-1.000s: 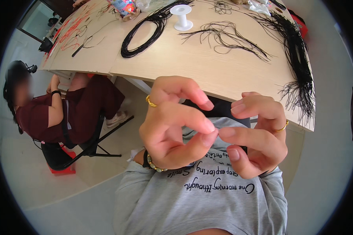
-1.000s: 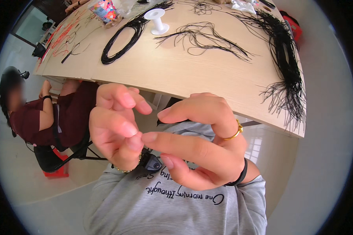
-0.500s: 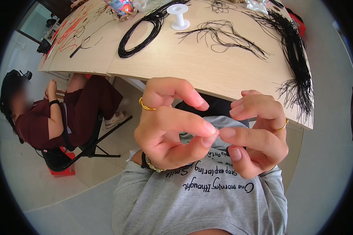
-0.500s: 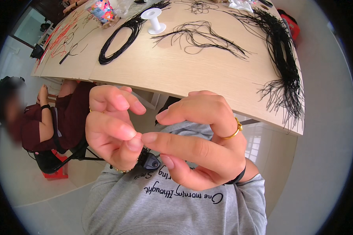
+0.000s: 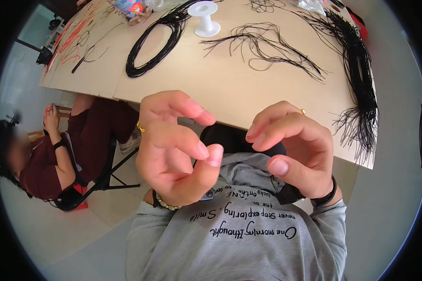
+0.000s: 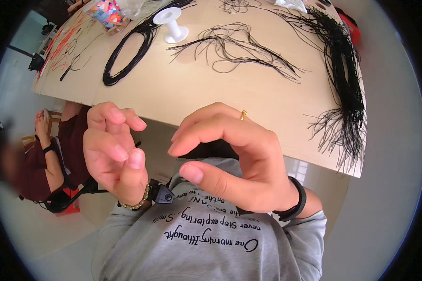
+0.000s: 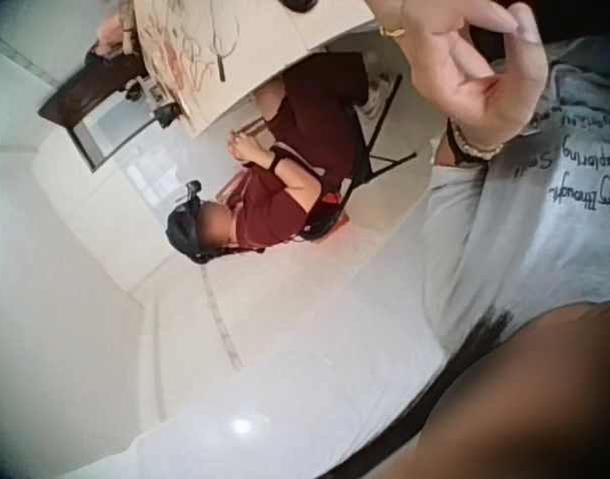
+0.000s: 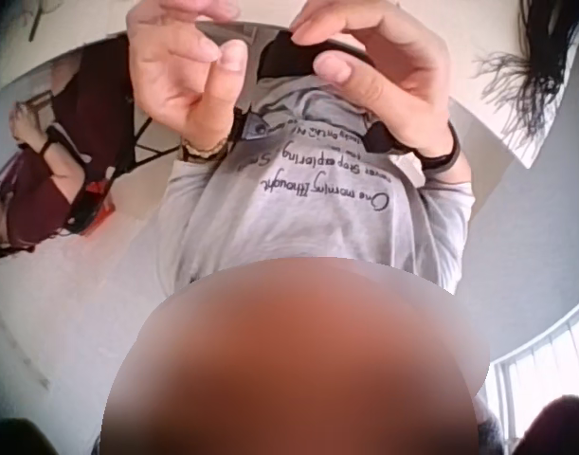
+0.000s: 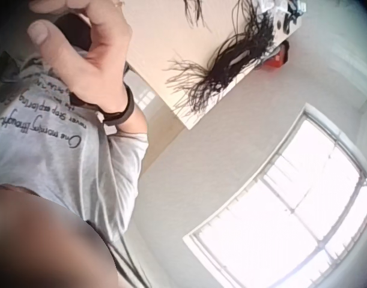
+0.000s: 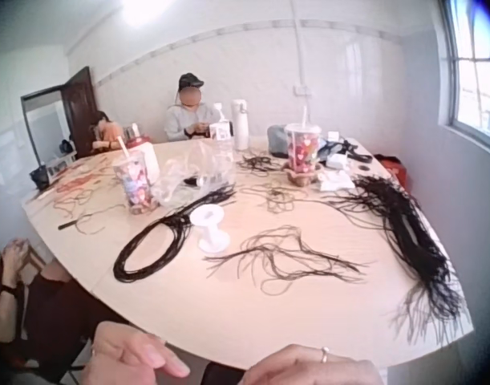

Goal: Braiding and knotting black synthetic cords into a finished bundle.

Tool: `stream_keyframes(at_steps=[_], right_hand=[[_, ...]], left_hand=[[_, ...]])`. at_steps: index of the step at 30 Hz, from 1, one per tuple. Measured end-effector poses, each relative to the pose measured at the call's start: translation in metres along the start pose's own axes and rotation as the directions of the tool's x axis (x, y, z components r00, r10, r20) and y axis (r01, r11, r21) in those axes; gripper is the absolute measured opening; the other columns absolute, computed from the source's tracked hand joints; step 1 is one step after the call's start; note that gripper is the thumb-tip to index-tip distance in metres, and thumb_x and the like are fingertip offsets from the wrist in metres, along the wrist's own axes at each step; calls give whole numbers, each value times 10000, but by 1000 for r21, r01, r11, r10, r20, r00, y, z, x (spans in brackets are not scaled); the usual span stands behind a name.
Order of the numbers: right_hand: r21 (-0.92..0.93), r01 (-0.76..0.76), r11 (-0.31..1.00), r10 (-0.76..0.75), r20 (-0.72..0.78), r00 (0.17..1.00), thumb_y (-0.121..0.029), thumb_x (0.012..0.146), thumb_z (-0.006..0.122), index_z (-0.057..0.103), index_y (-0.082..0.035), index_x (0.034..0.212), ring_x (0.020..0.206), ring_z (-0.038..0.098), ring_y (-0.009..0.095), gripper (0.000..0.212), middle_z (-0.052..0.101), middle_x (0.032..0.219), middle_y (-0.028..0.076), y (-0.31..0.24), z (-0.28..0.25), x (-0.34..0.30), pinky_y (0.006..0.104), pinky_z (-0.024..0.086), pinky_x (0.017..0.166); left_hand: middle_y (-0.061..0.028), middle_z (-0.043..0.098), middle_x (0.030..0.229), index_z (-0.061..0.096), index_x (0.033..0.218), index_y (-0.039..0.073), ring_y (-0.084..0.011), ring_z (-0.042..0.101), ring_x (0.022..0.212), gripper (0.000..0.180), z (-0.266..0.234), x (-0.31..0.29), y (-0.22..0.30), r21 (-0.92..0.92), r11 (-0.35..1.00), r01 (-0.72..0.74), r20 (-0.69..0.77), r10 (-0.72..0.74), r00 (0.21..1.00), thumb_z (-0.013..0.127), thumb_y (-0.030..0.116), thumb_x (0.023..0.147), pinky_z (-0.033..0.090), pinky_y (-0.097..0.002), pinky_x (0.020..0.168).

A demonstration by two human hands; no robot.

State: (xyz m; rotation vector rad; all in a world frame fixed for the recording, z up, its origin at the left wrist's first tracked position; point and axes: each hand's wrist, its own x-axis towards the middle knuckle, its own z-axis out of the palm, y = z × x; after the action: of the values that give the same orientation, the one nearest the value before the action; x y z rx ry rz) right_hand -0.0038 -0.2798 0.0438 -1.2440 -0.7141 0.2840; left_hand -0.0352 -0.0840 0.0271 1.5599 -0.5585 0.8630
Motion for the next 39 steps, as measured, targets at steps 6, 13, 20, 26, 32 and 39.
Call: stream_keyframes(at_steps=[6, 13, 20, 26, 32, 39], right_hand=[[-195, 55, 979, -39, 86, 996, -72, 752, 713, 644, -17, 970, 959, 575, 235, 235, 608, 1001, 142, -6, -29, 25, 350, 432, 872], [-15, -181, 983, 182, 34, 983, 7, 727, 643, 615, -11, 995, 976, 573, 232, 270, 561, 1068, 133, -18, -67, 33, 338, 446, 888], [4, -273, 962, 265, -257, 929, -134, 740, 628, 556, -32, 889, 827, 563, 176, 194, 530, 1012, 121, -8, -105, 44, 299, 473, 753], [161, -338, 927, 372, -291, 882, -229, 779, 635, 529, -56, 882, 820, 572, 177, 228, 530, 999, 110, 4, -120, 52, 309, 491, 715], [337, -370, 866, 478, -336, 812, -343, 821, 609, 470, -87, 863, 803, 578, 165, 294, 521, 942, 85, 16, -130, 49, 301, 508, 683], [386, -365, 847, 501, -352, 791, -349, 848, 562, 436, -98, 849, 780, 552, 157, 281, 486, 892, 70, 22, -130, 50, 294, 500, 677]], left_hand=[[-168, 493, 1093, 533, 831, 92, -213, 537, 878, 206, -4, 12, -23, 19, 982, 186, 29, -186, 982, 661, -18, 714, 441, -359, 822], [-150, 495, 1082, 515, 878, 61, -208, 507, 921, 190, -40, 34, -47, 138, 945, 295, -44, -292, 955, 615, -37, 750, 402, -358, 868], [-101, 582, 1030, 615, 932, 63, -259, 557, 950, 208, -105, 68, -81, 762, 604, 233, 15, -376, 926, 665, 28, 733, 392, -378, 879], [-52, 591, 1052, 637, 962, 114, -243, 553, 989, 184, -127, 76, -90, 952, 293, 86, 102, -573, 813, 662, 105, 780, 319, -421, 960], [-106, 614, 1035, 632, 995, 57, -292, 572, 985, 218, -120, 81, -94, 944, 321, 72, 160, -638, 753, 656, 58, 778, 415, -362, 893], [-20, 608, 1061, 604, 1007, 110, -236, 562, 1014, 218, -130, 80, -98, 925, 337, 178, 86, -640, 763, 643, 100, 793, 290, -490, 1001]])
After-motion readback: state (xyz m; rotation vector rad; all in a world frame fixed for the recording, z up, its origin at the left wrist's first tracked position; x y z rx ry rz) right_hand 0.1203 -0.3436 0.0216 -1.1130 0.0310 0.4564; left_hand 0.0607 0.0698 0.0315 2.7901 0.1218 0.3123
